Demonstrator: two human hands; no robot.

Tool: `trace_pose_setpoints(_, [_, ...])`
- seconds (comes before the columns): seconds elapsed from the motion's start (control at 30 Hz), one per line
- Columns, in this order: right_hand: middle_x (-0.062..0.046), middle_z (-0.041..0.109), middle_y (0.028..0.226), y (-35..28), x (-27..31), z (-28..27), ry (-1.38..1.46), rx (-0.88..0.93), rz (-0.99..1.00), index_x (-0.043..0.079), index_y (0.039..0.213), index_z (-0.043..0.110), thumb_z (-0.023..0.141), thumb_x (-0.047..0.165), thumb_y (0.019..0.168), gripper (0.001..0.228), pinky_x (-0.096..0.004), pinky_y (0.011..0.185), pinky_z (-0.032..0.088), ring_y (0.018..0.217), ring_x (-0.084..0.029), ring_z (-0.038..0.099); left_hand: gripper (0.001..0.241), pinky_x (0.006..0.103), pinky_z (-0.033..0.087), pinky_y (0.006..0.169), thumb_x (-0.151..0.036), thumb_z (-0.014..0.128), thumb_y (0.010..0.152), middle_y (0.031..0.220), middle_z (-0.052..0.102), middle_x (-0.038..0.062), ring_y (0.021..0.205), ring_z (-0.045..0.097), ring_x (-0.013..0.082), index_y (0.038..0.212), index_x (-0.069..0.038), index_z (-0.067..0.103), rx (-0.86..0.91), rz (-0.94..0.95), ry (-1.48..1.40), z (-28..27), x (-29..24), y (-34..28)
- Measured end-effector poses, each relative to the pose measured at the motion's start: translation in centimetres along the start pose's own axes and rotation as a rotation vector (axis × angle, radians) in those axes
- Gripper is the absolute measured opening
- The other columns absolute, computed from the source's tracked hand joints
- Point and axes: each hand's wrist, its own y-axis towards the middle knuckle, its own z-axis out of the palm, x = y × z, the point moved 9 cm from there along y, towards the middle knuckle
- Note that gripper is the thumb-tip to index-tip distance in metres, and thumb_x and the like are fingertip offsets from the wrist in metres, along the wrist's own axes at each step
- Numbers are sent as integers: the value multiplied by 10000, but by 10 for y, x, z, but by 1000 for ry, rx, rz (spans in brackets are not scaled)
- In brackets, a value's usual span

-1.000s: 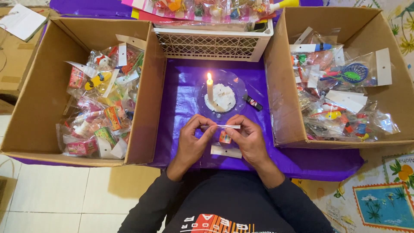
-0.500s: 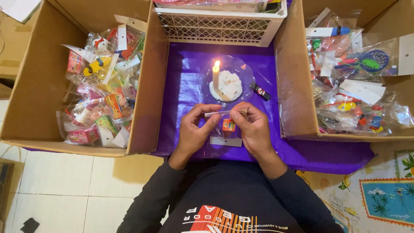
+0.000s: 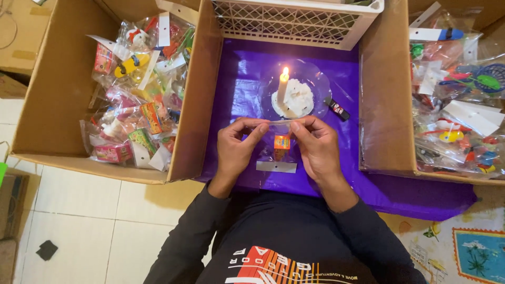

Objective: Sealing small plastic bags containing toys by heating the edges over a candle flame and pressing them closed.

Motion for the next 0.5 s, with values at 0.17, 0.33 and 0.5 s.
trace_pose_setpoints(0.17, [-107, 619, 729, 11, -6, 5, 17, 0, -13, -29, 907, 691, 766, 74, 931, 129, -232, 718, 522, 705, -123, 599, 115, 278, 568, 753, -147, 803, 903, 905, 801, 89, 832, 653, 84, 996, -80, 816, -9, -78, -83, -4, -7, 4])
trace_pose_setpoints(0.33, [-108, 614, 716, 25, -2, 16, -18, 21, -28, -26, 900, 692, 777, 90, 930, 147, -232, 711, 514, 694, -112, 579, 133, 240, 563, 745, -124, 800, 891, 834, 786, 77, 799, 652, 61, 987, -32, 793, -114, -207, -239, -10, 17, 11])
trace_pose_setpoints(0.5, [-105, 592, 691, 34, 5, 27, -56, 7, -57, -37, 891, 682, 785, 47, 919, 136, -241, 728, 514, 697, -106, 558, 187, 163, 477, 632, -182, 802, 890, 848, 764, 128, 716, 606, 68, 975, -30, 731, -151, -222, -448, -8, 44, 20])
